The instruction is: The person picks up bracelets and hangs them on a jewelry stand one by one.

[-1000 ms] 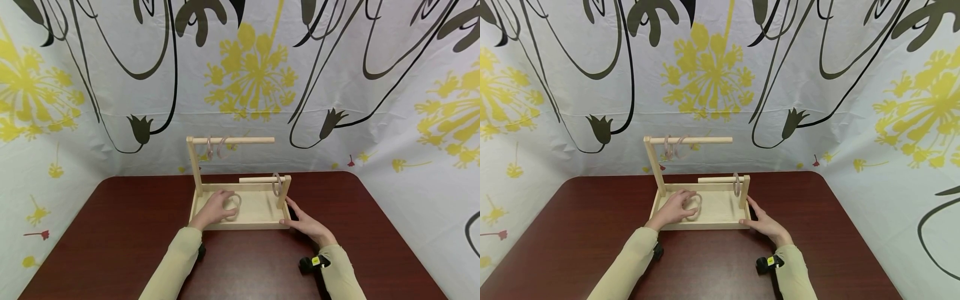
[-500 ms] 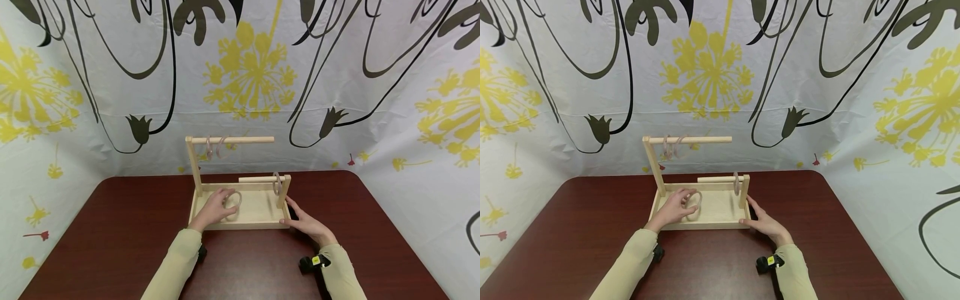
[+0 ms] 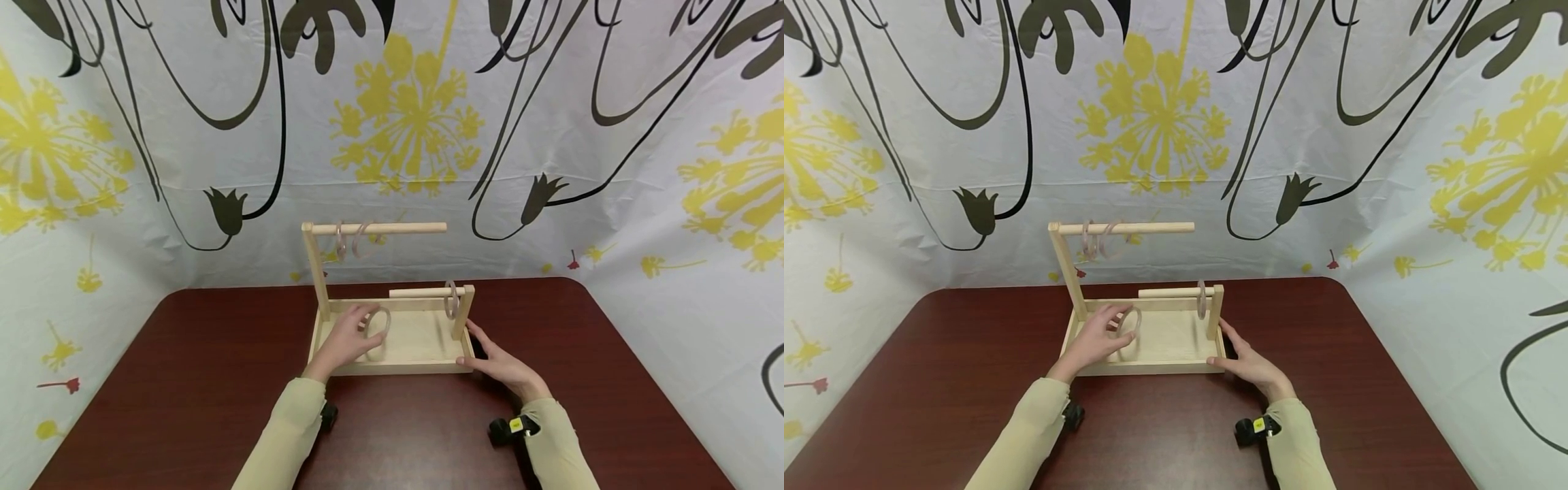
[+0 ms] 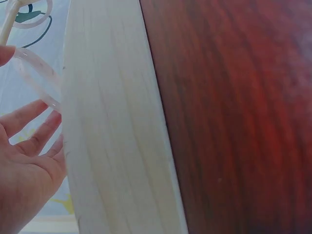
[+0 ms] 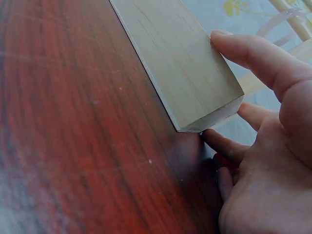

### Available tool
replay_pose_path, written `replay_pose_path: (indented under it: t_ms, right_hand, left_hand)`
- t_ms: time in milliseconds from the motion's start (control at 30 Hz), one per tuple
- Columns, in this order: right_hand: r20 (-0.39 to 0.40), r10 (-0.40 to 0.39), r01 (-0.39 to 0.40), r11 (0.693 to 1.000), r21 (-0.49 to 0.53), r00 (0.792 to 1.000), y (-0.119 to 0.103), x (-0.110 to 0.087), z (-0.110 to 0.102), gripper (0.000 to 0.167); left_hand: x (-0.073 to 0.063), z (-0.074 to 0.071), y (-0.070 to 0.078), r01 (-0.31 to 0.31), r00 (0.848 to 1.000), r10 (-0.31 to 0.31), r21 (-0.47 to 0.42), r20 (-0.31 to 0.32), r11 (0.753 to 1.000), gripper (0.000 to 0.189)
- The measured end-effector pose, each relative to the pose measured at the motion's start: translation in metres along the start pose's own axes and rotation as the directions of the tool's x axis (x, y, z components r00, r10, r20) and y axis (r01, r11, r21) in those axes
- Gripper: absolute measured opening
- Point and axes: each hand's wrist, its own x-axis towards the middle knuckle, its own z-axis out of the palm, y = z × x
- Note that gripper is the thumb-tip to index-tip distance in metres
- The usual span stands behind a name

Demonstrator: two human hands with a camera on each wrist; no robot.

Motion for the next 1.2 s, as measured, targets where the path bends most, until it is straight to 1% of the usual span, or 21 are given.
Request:
replay_pose_path:
  t_ms: [100, 233, 367, 500, 667, 867, 967, 1033, 1200]
  right_hand:
    - [-0.001, -0.002, 0.002, 1.000, -0.003, 1.000, 0.000, 0.000, 0.000, 0.093]
    - [-0.001, -0.005, 0.005, 1.000, -0.006, 1.000, 0.000, 0.000, 0.000, 0.093]
    - [-0.002, -0.004, 0.004, 1.000, -0.005, 1.000, 0.001, 0.000, 0.000, 0.093]
    - [-0.002, 0.003, -0.003, 1.000, -0.004, 1.000, 0.000, -0.001, -0.001, 0.093]
    - [-0.001, 0.003, -0.003, 1.000, -0.013, 1.000, 0.000, -0.001, -0.001, 0.093]
    - [0.001, -0.003, 0.003, 1.000, -0.017, 1.000, 0.002, 0.000, -0.001, 0.093]
    - [0.000, -0.004, 0.004, 1.000, -0.018, 1.000, 0.002, 0.000, -0.001, 0.093]
    - [-0.001, -0.004, 0.004, 1.000, -0.018, 1.000, 0.002, 0.001, -0.001, 0.093]
    - [-0.001, -0.008, 0.008, 1.000, -0.010, 1.000, 0.003, 0.002, 0.001, 0.093]
  left_hand:
    - [-0.002, 0.000, -0.001, -0.004, 1.000, 0.003, -0.028, -0.024, 1.000, 0.057]
    - [-0.004, -0.002, 0.002, -0.008, 0.998, 0.002, -0.098, -0.064, 0.995, 0.056]
    - [-0.004, -0.006, 0.006, -0.027, 0.995, 0.009, -0.175, -0.099, 0.984, 0.056]
    - [-0.004, -0.008, 0.009, -0.039, 0.993, 0.011, -0.228, -0.120, 0.973, 0.057]
    - [-0.002, -0.008, 0.011, -0.048, 0.991, 0.013, -0.266, -0.133, 0.963, 0.058]
    - [-0.001, -0.005, 0.017, -0.094, 0.985, 0.042, -0.310, -0.170, 0.946, 0.059]
    - [0.000, -0.004, 0.024, -0.114, 0.981, 0.058, -0.313, -0.184, 0.943, 0.059]
    - [0.000, -0.004, 0.033, -0.126, 0.980, 0.070, -0.310, -0.186, 0.942, 0.058]
    - [-0.003, -0.009, 0.059, -0.149, 0.983, 0.109, -0.289, -0.150, 0.946, 0.056]
